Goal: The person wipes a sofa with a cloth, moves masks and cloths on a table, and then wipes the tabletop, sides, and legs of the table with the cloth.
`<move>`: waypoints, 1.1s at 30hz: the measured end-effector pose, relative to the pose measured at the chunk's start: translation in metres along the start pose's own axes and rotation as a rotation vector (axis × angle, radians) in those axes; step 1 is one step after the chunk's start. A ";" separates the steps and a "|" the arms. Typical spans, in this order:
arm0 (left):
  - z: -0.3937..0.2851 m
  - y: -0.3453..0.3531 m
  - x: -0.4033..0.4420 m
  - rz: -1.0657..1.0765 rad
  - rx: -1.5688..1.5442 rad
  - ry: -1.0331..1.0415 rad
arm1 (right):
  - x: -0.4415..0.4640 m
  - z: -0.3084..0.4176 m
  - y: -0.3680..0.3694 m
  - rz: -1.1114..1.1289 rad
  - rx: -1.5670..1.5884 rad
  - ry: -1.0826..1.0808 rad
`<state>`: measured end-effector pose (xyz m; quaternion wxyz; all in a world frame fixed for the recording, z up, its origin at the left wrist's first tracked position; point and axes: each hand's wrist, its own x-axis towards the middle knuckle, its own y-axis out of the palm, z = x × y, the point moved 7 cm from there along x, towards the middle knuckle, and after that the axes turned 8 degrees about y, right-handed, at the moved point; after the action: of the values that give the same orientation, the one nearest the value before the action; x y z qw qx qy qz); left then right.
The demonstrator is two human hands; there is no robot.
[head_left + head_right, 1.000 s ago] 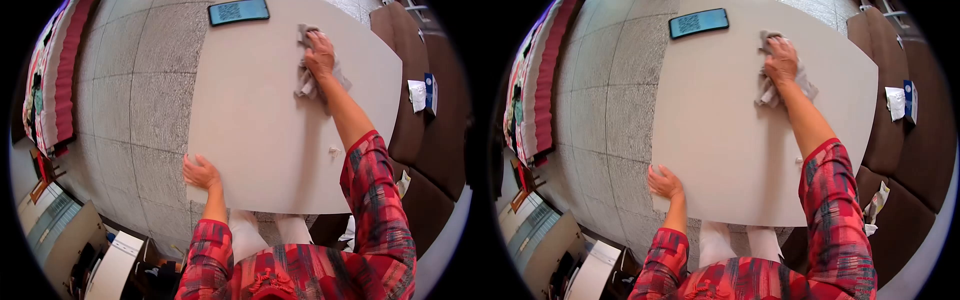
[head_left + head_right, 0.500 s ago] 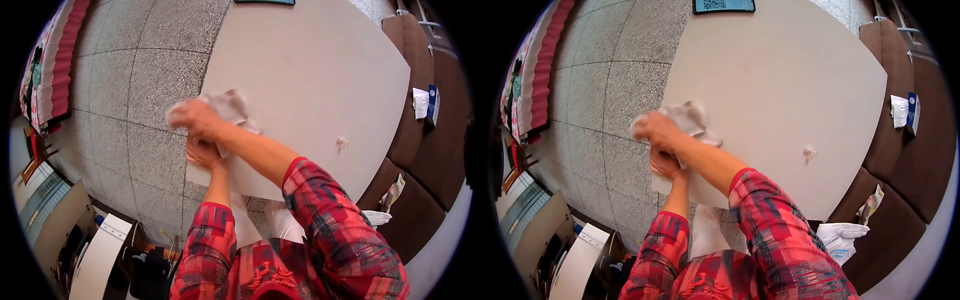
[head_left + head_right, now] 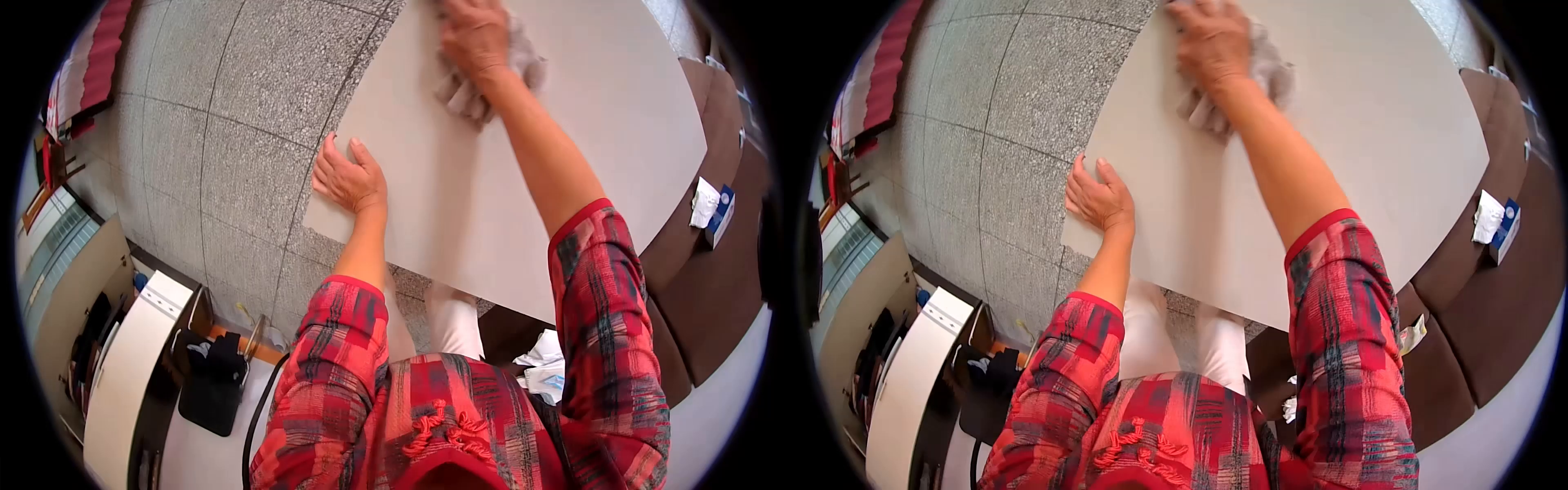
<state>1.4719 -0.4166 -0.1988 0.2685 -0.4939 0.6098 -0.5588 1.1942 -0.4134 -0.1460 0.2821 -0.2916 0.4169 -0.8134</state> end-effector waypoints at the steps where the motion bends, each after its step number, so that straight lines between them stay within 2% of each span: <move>1: 0.000 0.000 -0.001 0.003 0.011 -0.008 | -0.007 0.016 0.012 0.134 0.080 -0.029; 3: -0.001 -0.002 0.000 -0.012 0.014 0.008 | -0.031 0.040 0.028 -0.033 0.138 -0.153; 6: -0.003 -0.003 0.000 -0.009 0.016 -0.010 | -0.071 0.088 0.060 0.073 0.275 -0.183; 7: 0.014 0.014 -0.008 -0.011 0.023 -0.012 | -0.085 0.107 0.064 0.089 0.335 -0.187; 8: 0.049 0.051 -0.023 0.068 -0.141 -0.083 | -0.089 0.119 0.070 0.090 0.344 -0.186; 9: 0.069 0.075 -0.034 0.146 -0.306 -0.156 | -0.094 0.132 0.077 0.196 0.626 -0.204; 10: 0.055 0.057 -0.026 0.132 -0.385 -0.209 | -0.097 0.142 0.076 0.305 0.907 -0.222; 11: 0.040 0.037 -0.018 0.115 -0.463 -0.262 | -0.099 0.139 0.072 0.310 0.914 -0.220; 13: 0.021 0.013 -0.010 -0.023 0.008 -0.018 | -0.082 0.094 0.043 0.203 1.145 0.254; 17: 0.003 -0.003 -0.003 -0.082 -0.103 -0.015 | -0.094 -0.007 -0.057 -0.266 0.564 0.155; 19: 0.003 -0.005 -0.003 -0.078 -0.130 -0.032 | -0.122 -0.061 -0.077 -0.302 0.267 0.268; 21: 0.003 -0.003 -0.003 -0.092 -0.117 -0.005 | -0.143 -0.074 -0.076 -0.305 0.203 0.285; 23: 0.005 -0.001 -0.003 -0.105 -0.134 -0.004 | -0.157 -0.073 -0.065 -0.311 0.149 0.307; 29: 0.008 -0.010 -0.003 -0.137 -0.231 -0.038 | -0.178 0.008 -0.017 -0.189 0.012 0.256; 33: 0.029 -0.025 -0.002 -0.107 -0.509 -0.127 | -0.186 0.036 -0.003 -0.149 -0.024 0.178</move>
<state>1.5055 -0.4236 -0.1828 0.1434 -0.6112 0.6856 -0.3685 1.3440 -0.3000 -0.1706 0.1792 -0.2519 0.4270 -0.8498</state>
